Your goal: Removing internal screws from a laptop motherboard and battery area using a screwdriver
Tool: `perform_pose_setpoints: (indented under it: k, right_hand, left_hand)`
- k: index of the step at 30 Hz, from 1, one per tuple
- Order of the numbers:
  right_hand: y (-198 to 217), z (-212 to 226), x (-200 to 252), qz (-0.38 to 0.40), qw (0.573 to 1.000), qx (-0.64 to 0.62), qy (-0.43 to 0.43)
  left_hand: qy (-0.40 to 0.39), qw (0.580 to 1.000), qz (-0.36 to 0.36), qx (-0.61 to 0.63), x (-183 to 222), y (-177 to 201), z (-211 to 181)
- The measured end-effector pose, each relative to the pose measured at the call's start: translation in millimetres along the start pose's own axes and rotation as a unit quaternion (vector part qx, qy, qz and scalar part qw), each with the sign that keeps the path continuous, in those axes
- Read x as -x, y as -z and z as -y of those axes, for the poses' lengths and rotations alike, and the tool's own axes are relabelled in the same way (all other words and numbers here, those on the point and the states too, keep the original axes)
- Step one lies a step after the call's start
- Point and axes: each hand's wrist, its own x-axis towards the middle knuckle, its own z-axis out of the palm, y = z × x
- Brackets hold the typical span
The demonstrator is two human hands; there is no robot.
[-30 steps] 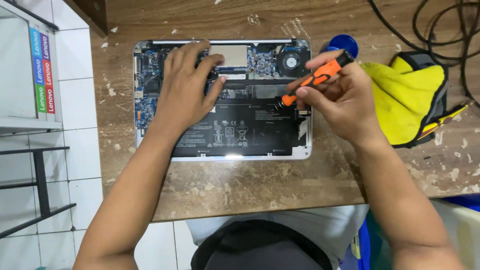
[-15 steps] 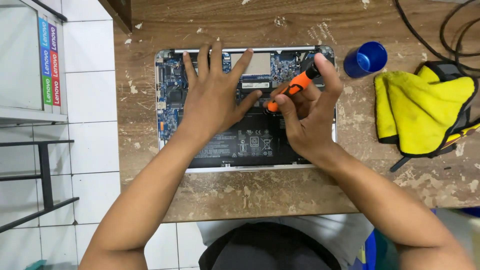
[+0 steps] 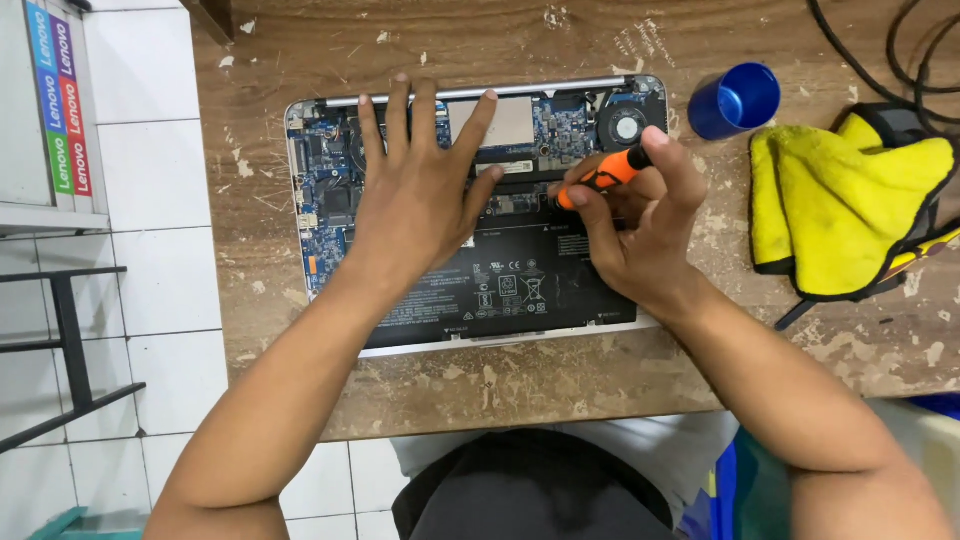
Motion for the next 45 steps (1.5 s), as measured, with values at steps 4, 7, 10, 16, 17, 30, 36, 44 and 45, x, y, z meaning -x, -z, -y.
perform_pose_setpoints:
  k: [4,7,10,16,17,30,36,44,45]
  right_hand:
    - [-2,-5,3,-0.004,1.0,0.012,0.006]
    - [-2,-5,3,-0.004,1.0,0.022,0.003]
    - [0,-5,0,-0.002,0.999,0.029,0.016]
    - [1,-3,-1,0.004,0.998,0.056,0.023]
    - [1,-4,-1,0.003,0.998,0.057,0.023]
    - [-2,-14,14,-0.004,0.998,0.063,0.016]
    - [-3,-16,14,-0.011,0.995,0.095,0.035]
    - [-4,-20,15,-0.029,0.993,0.111,0.039]
    - [-4,-21,14,-0.029,0.991,0.125,0.04]
  left_hand:
    - [-0.009,1.0,-0.01,0.011,-2,-1,2]
    - [-0.022,0.999,-0.02,0.03,-2,-1,3]
    - [-0.033,0.999,-0.021,0.031,-3,-4,4]
    - [-0.062,0.996,-0.022,0.06,-4,-2,3]
    - [-0.063,0.996,-0.023,0.06,-3,-2,3]
    - [-0.197,0.963,-0.032,0.182,-2,-3,-3]
    - [-0.217,0.957,-0.034,0.19,-2,-4,-3]
    - [-0.21,0.957,-0.04,0.195,-1,3,-6]
    - [-0.207,0.959,-0.038,0.193,-1,3,-6]
